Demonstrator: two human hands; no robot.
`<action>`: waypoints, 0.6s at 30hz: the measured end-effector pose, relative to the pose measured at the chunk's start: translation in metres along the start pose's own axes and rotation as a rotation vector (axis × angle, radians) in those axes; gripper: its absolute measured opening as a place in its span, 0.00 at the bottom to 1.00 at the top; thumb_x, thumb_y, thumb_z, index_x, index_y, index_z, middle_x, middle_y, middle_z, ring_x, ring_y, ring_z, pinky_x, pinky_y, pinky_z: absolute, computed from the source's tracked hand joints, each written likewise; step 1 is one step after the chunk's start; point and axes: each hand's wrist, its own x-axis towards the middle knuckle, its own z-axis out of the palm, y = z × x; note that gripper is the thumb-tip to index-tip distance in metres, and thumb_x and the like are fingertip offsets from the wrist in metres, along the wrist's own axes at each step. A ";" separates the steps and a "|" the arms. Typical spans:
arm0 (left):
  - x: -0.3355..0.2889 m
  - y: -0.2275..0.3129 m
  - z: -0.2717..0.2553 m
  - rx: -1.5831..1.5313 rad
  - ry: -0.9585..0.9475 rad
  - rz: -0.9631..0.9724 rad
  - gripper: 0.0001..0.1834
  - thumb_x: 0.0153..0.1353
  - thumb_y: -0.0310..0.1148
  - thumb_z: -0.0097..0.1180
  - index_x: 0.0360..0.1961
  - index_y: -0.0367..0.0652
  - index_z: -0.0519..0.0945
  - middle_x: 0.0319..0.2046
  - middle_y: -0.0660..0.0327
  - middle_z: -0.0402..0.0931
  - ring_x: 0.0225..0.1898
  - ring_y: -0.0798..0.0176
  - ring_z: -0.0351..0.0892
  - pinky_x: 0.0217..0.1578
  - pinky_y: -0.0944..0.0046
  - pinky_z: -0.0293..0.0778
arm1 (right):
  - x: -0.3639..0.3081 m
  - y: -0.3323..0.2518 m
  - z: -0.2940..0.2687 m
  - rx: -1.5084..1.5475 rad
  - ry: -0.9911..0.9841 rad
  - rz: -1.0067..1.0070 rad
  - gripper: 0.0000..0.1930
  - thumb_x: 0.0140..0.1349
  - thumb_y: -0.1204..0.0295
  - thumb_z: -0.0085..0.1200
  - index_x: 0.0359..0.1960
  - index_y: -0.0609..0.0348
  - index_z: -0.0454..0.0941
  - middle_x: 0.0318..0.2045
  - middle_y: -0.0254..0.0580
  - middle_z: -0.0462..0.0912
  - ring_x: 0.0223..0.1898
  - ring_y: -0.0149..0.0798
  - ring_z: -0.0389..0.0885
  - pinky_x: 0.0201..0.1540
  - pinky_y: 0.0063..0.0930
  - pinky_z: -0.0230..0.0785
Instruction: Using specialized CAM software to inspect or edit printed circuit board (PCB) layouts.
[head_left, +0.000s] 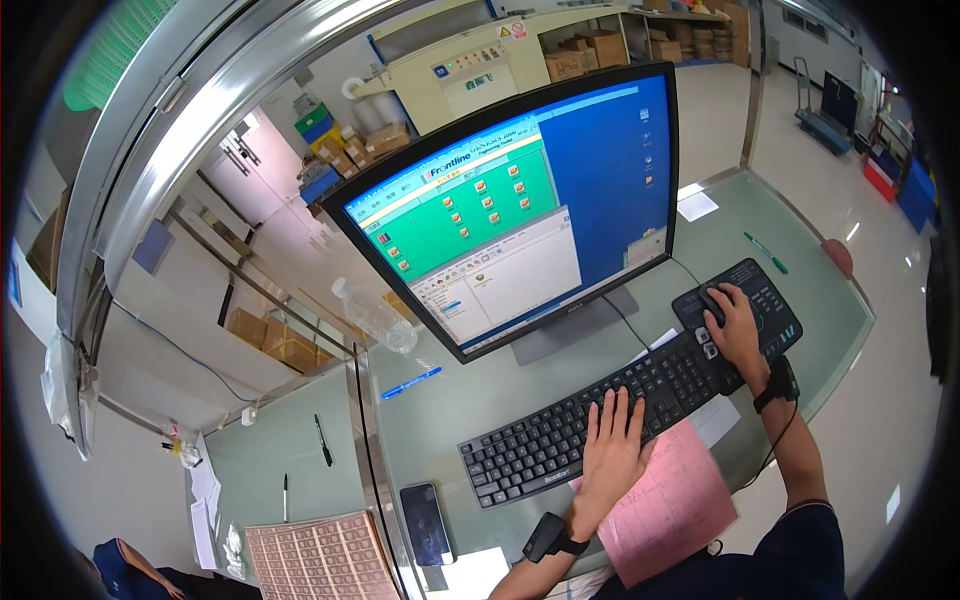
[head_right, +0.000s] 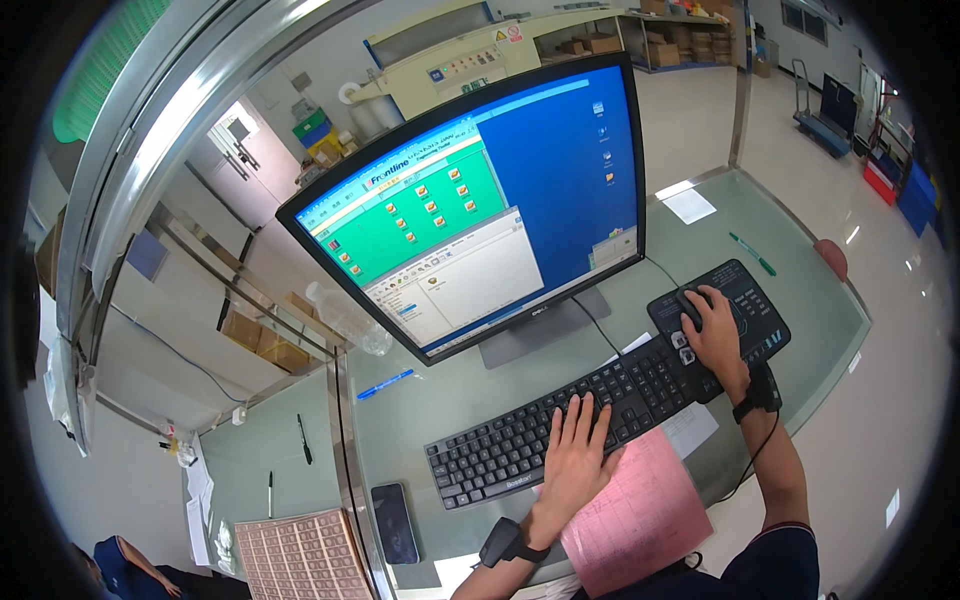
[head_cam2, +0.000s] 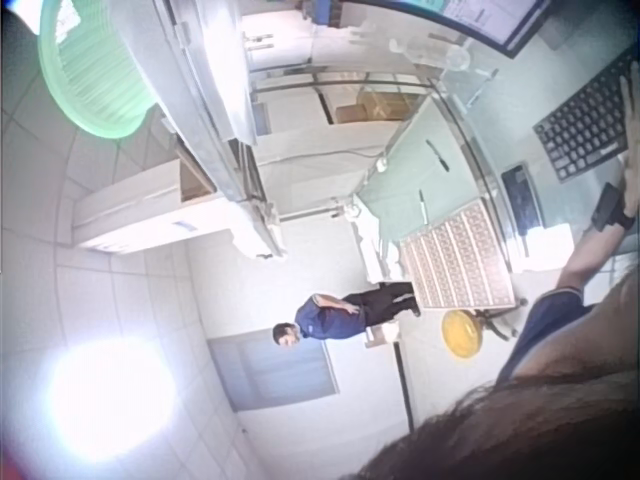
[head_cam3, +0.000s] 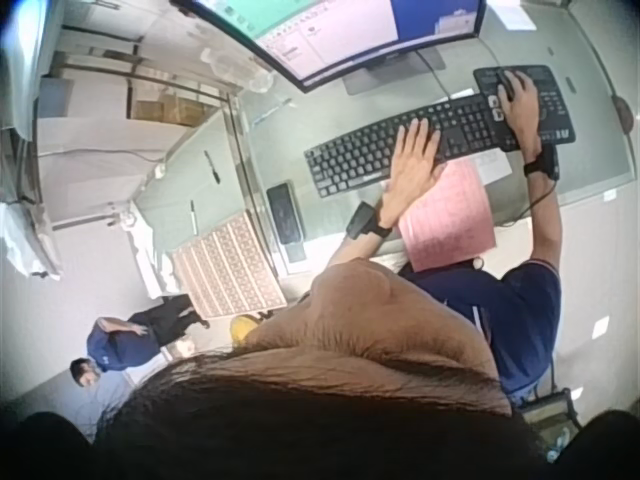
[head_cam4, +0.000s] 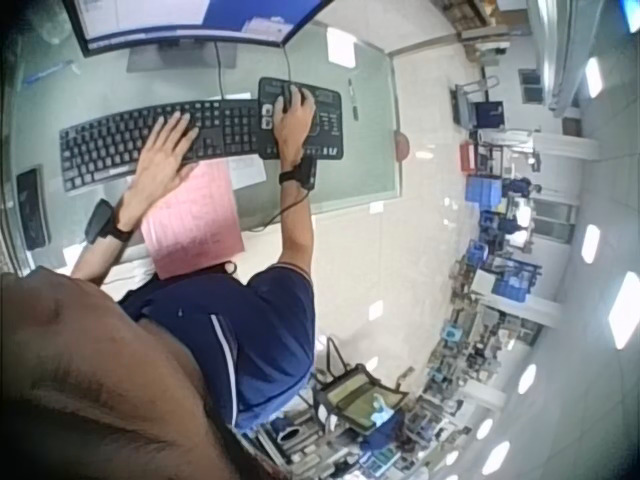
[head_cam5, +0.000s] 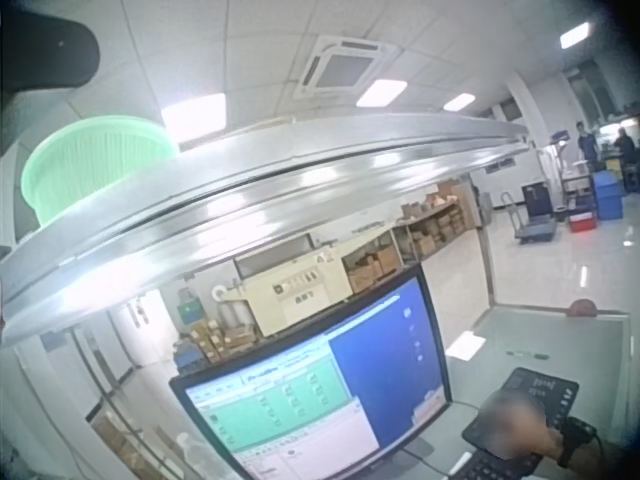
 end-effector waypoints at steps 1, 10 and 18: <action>0.000 0.000 0.000 0.001 0.001 -0.001 0.38 0.65 0.49 0.62 0.69 0.37 0.72 0.72 0.40 0.64 0.75 0.38 0.59 0.75 0.38 0.51 | 0.000 0.000 0.000 0.000 0.002 -0.001 0.21 0.63 0.72 0.63 0.58 0.61 0.79 0.59 0.57 0.76 0.60 0.61 0.75 0.63 0.47 0.71; 0.000 0.001 -0.001 0.000 0.014 -0.004 0.38 0.64 0.49 0.63 0.69 0.37 0.72 0.71 0.40 0.64 0.75 0.39 0.60 0.75 0.38 0.52 | 0.001 -0.001 -0.002 0.026 -0.013 0.006 0.22 0.63 0.72 0.63 0.59 0.61 0.78 0.60 0.58 0.75 0.61 0.62 0.74 0.65 0.47 0.69; 0.000 0.000 -0.001 -0.016 0.018 -0.005 0.38 0.64 0.48 0.63 0.69 0.37 0.71 0.71 0.40 0.64 0.75 0.38 0.59 0.75 0.38 0.51 | 0.001 -0.001 -0.001 0.044 -0.030 0.018 0.21 0.64 0.72 0.63 0.59 0.61 0.79 0.61 0.58 0.74 0.62 0.61 0.73 0.66 0.46 0.69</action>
